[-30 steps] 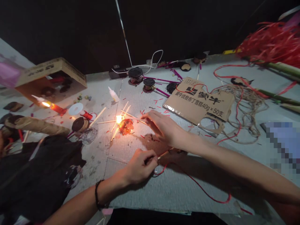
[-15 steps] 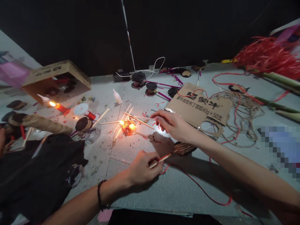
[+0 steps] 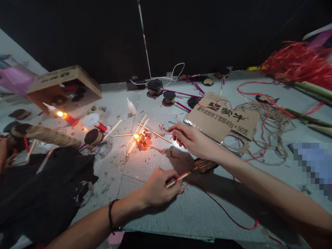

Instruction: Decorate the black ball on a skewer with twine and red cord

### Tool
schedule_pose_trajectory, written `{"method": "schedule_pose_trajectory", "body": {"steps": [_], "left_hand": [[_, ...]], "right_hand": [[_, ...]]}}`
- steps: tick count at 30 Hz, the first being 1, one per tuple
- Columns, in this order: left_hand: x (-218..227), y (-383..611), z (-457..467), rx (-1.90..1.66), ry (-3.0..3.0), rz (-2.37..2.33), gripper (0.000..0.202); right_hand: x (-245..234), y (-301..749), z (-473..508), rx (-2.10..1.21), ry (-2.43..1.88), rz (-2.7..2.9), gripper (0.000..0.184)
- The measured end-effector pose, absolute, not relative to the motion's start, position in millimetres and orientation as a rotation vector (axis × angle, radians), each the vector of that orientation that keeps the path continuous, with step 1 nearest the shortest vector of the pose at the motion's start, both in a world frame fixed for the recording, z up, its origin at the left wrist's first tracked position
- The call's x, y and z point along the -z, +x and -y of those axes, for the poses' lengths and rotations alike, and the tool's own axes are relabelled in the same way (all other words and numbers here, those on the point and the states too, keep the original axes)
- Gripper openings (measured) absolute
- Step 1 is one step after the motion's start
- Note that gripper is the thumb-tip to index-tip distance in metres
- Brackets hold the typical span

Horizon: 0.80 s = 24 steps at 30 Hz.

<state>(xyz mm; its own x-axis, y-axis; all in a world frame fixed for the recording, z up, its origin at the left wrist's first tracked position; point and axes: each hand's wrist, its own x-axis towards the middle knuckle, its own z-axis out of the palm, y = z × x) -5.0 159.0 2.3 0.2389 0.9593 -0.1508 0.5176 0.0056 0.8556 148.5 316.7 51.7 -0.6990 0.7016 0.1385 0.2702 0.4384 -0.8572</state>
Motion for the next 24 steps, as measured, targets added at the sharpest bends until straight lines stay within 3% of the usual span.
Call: {"method": "schedule_pose_trajectory", "body": {"steps": [19, 24], "left_hand": [[2, -7, -159, -0.648, 1.655, -1.388, 0.030], [2, -7, -158, -0.635, 1.668, -1.403, 0.030]], "right_hand": [[-44, 142, -314, -1.064, -0.766, 2.402, 0.024], [-60, 147, -308, -1.051, -0.789, 2.342, 0.029]]}}
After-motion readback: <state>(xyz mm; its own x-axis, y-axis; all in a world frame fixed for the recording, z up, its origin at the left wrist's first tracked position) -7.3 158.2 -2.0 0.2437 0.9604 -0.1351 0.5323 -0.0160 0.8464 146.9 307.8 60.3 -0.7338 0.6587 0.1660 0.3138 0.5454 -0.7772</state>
